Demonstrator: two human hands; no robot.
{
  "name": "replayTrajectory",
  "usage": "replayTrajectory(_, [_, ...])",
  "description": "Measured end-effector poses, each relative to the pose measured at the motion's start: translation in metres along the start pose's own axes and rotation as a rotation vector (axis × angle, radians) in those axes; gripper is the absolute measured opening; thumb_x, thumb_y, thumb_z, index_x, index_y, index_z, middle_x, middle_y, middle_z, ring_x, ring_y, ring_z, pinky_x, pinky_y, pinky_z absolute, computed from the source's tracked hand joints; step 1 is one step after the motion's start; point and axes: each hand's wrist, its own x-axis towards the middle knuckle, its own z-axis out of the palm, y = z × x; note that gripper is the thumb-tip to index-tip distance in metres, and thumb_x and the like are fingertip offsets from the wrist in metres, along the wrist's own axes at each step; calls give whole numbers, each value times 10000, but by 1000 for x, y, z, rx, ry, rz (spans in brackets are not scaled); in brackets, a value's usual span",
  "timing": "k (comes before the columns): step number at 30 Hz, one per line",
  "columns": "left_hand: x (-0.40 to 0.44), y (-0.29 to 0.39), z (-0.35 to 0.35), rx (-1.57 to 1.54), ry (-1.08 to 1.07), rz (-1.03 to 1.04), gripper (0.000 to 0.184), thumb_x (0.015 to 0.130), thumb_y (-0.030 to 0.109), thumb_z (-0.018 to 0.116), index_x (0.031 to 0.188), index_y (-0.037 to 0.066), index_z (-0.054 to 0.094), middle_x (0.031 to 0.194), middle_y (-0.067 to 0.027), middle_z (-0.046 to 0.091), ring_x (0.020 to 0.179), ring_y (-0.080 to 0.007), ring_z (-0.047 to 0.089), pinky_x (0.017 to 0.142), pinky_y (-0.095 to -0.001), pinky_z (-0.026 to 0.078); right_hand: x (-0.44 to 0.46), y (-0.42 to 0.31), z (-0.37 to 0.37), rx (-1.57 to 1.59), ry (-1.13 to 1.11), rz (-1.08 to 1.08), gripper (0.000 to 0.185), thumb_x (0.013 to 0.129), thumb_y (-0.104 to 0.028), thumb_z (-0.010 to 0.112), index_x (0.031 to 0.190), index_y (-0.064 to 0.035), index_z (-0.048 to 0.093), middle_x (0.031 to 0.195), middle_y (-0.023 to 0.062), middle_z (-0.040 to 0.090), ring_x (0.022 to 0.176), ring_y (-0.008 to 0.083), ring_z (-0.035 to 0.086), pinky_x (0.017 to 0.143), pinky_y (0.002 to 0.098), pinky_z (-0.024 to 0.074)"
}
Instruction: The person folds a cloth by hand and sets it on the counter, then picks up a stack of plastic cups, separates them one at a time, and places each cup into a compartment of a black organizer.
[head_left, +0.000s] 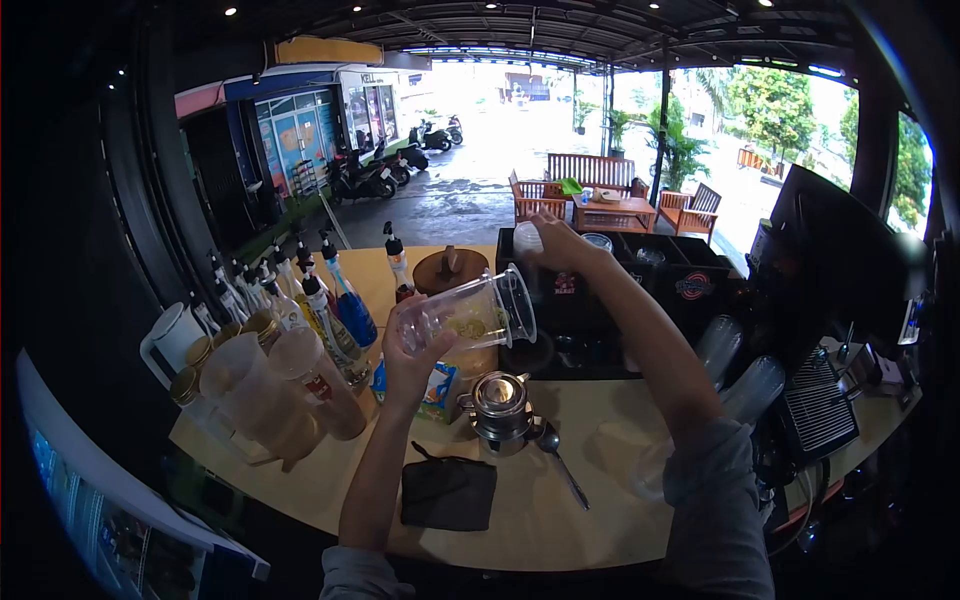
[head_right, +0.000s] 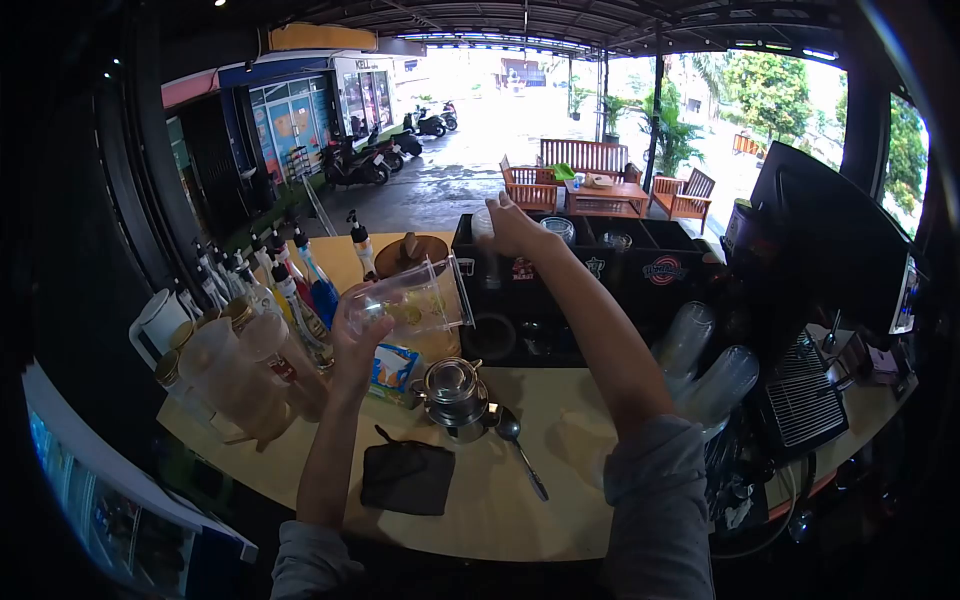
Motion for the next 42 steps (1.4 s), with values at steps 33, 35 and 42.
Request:
replayTrajectory(33, [-47, -15, 149, -348, -272, -349, 474, 931, 227, 564, 1327, 28, 395, 1201, -95, 538, 1019, -178, 604, 850, -333, 549, -187, -87, -247, 1334, -189, 760, 278, 911, -210, 613, 1036, 38, 614, 946, 126, 673, 853, 183, 675, 743, 274, 565])
replayTrajectory(35, [-47, -16, 148, -270, -309, -418, 445, 930, 276, 569, 1288, 44, 441, 1198, -90, 547, 1005, -177, 616, 830, -325, 539, -191, -85, -245, 1349, -183, 763, 267, 909, -200, 616, 1033, 36, 613, 950, 123, 673, 865, 178, 671, 754, 274, 563])
replayTrajectory(42, [-58, -11, 185, -546, -69, -414, 489, 948, 283, 542, 1331, 29, 374, 1294, -127, 472, 1272, -221, 435, 922, -320, 468, -200, -99, -222, 1466, -42, 635, 217, 900, -137, 621, 1031, 34, 600, 948, 106, 670, 908, 158, 653, 808, 271, 548])
